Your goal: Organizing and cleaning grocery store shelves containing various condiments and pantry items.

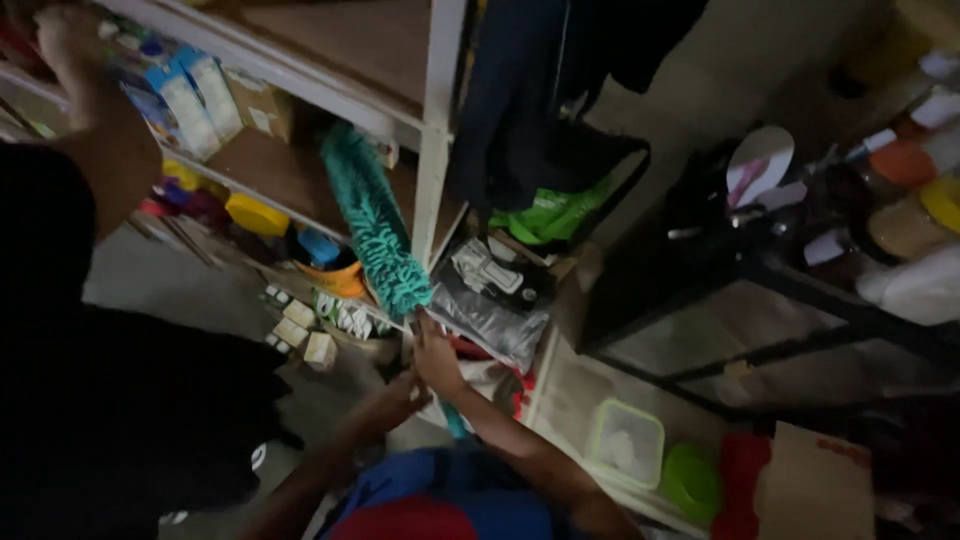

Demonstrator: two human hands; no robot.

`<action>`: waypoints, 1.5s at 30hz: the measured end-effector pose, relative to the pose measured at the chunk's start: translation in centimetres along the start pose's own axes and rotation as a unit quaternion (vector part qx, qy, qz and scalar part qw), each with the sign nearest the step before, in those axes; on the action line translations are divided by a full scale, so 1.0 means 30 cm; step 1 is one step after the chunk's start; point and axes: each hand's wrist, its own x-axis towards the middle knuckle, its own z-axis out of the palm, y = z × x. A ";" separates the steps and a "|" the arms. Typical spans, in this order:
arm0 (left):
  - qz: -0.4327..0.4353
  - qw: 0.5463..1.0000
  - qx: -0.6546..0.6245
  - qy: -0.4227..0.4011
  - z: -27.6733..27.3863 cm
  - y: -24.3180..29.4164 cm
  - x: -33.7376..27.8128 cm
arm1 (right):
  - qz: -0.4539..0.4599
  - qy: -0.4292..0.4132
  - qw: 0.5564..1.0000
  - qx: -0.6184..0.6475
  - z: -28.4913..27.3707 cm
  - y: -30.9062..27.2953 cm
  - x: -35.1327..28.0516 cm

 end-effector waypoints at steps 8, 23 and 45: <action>-0.027 0.993 -0.118 -0.006 -0.017 -0.422 0.217 | 0.157 0.104 0.737 0.649 -0.537 0.003 0.024; 0.006 0.884 -0.378 0.275 -0.334 -0.226 0.315 | -0.041 0.129 0.852 0.506 -0.384 -0.085 -0.240; 0.033 0.988 0.152 -0.016 -0.253 -0.206 0.901 | 0.091 0.054 0.838 0.535 -0.007 -0.091 -0.380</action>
